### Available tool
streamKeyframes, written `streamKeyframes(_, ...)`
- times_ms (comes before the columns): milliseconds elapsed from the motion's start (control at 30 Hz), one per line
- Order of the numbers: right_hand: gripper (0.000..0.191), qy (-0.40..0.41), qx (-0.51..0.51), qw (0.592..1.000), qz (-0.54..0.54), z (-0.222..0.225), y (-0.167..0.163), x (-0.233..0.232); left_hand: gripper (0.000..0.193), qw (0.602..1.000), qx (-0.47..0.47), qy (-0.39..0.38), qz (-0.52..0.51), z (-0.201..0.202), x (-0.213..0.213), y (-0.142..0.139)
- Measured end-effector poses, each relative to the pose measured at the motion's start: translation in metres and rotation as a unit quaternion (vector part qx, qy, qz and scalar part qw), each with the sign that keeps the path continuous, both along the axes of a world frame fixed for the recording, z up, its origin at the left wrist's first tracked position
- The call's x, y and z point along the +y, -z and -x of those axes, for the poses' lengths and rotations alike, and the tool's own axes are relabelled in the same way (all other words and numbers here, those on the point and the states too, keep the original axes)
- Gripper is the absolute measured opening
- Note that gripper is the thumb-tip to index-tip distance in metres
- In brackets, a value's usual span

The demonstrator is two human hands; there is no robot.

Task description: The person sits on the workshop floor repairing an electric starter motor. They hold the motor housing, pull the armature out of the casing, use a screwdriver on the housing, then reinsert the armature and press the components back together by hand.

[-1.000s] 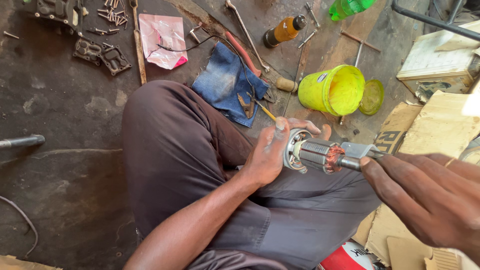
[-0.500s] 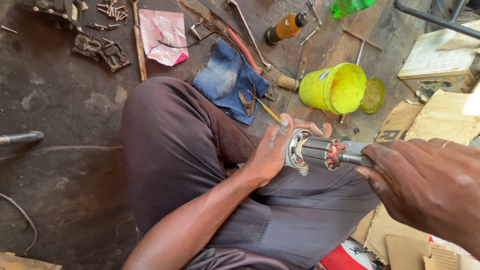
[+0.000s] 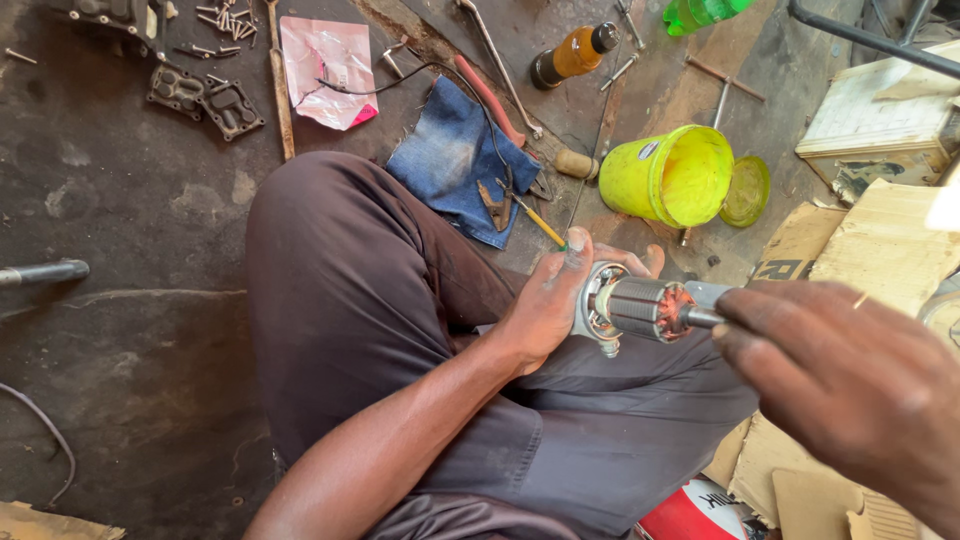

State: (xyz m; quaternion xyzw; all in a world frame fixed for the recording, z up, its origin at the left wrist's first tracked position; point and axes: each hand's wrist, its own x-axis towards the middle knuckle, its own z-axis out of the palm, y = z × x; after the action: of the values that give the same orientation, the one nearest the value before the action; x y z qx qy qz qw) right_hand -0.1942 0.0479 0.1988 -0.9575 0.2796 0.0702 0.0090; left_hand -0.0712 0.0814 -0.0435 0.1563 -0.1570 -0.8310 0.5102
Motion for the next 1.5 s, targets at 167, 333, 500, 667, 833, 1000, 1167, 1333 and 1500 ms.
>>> streamKeyframes(167, 0.052, 0.247, 0.063, 0.967, -0.027, 0.004, 0.001, -0.002, 0.075, 1.0, 0.004, 0.001, -0.028, 0.0, -0.003, -0.002)
streamKeyframes(333, 0.022, 0.313, 0.066, 0.947, -0.039, 0.003, 0.003, 0.005, 0.076, 1.0, -0.003, -0.007, -0.007, -0.002, -0.003, -0.001)
streamKeyframes(500, 0.016, 0.331, 0.096, 0.938, -0.027, -0.003, 0.002, 0.006, 0.076, 1.0, -0.008, -0.003, -0.001, -0.002, -0.002, 0.001)
streamKeyframes(667, 0.024, 0.157, -0.01, 0.987, 0.022, -0.015, -0.002, 0.009, 0.077, 1.0, -0.013, -0.001, -0.009, -0.003, -0.002, -0.001)
streamKeyframes(833, 0.03, 0.107, -0.073, 0.99, -0.051, -0.013, -0.009, -0.006, 0.074, 0.999, 0.003, 0.006, -0.032, -0.005, -0.004, -0.003)
streamKeyframes(1000, 0.028, 0.159, -0.037, 0.986, -0.026, -0.01, -0.006, -0.001, 0.076, 1.0, -0.002, 0.009, -0.014, -0.007, -0.004, -0.003)
streamKeyframes(1167, 0.028, 0.114, -0.025, 0.993, -0.025, -0.009, -0.008, -0.002, 0.078, 1.0, 0.003, 0.015, -0.008, -0.006, -0.002, -0.004)
streamKeyframes(1333, 0.031, 0.153, -0.01, 0.988, -0.028, -0.002, -0.006, 0.0, 0.08, 1.0, 0.014, 0.01, -0.004, -0.006, -0.002, -0.003)
streamKeyframes(1500, 0.024, 0.234, 0.072, 0.97, -0.017, 0.007, 0.002, 0.007, 0.082, 1.0, 0.011, 0.008, -0.001, -0.007, -0.002, -0.002)
